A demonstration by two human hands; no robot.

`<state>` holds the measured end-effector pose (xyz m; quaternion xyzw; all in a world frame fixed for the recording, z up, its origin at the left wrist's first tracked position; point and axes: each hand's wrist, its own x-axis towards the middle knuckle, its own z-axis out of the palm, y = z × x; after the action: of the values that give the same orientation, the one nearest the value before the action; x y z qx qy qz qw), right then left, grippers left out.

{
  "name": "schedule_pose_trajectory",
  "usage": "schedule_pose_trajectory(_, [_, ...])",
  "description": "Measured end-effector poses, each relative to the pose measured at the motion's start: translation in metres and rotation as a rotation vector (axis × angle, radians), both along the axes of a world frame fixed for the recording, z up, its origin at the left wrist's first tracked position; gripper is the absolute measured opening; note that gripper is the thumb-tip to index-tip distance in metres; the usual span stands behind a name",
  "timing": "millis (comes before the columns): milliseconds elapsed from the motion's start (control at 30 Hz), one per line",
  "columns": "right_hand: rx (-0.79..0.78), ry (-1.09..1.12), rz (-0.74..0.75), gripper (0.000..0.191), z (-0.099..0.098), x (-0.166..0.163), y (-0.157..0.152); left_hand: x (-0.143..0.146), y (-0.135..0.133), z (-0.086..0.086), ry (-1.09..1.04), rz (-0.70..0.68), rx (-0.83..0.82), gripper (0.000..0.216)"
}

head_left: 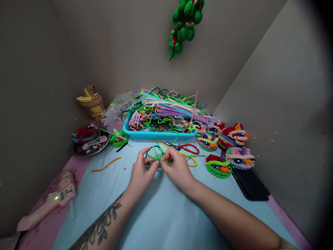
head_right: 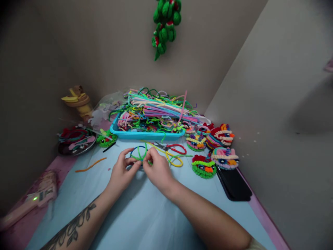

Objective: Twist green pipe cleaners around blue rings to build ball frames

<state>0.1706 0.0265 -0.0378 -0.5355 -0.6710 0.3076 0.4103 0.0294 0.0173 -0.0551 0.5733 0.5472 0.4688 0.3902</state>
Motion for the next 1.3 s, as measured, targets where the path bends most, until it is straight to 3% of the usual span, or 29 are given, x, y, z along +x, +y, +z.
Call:
schedule_pose_trajectory(467, [-0.106, 0.1, 0.021, 0.012, 0.0011, -0.0006, 0.0056, -0.0052, -0.0037, 0.0014, 0.282, -0.028, 0.144, 0.041])
schedule_pose_trajectory(967, [0.051, -0.119, 0.061, 0.005, 0.0012, 0.0013, -0.0007, -0.0026, -0.0008, 0.009, 0.089, 0.008, 0.018, 0.048])
schedule_pose_trajectory(1300, [0.129, -0.227, 0.09, 0.009, 0.0021, 0.0005, -0.0028, -0.0048, -0.0016, 0.0093, 0.14, 0.014, 0.037, 0.039])
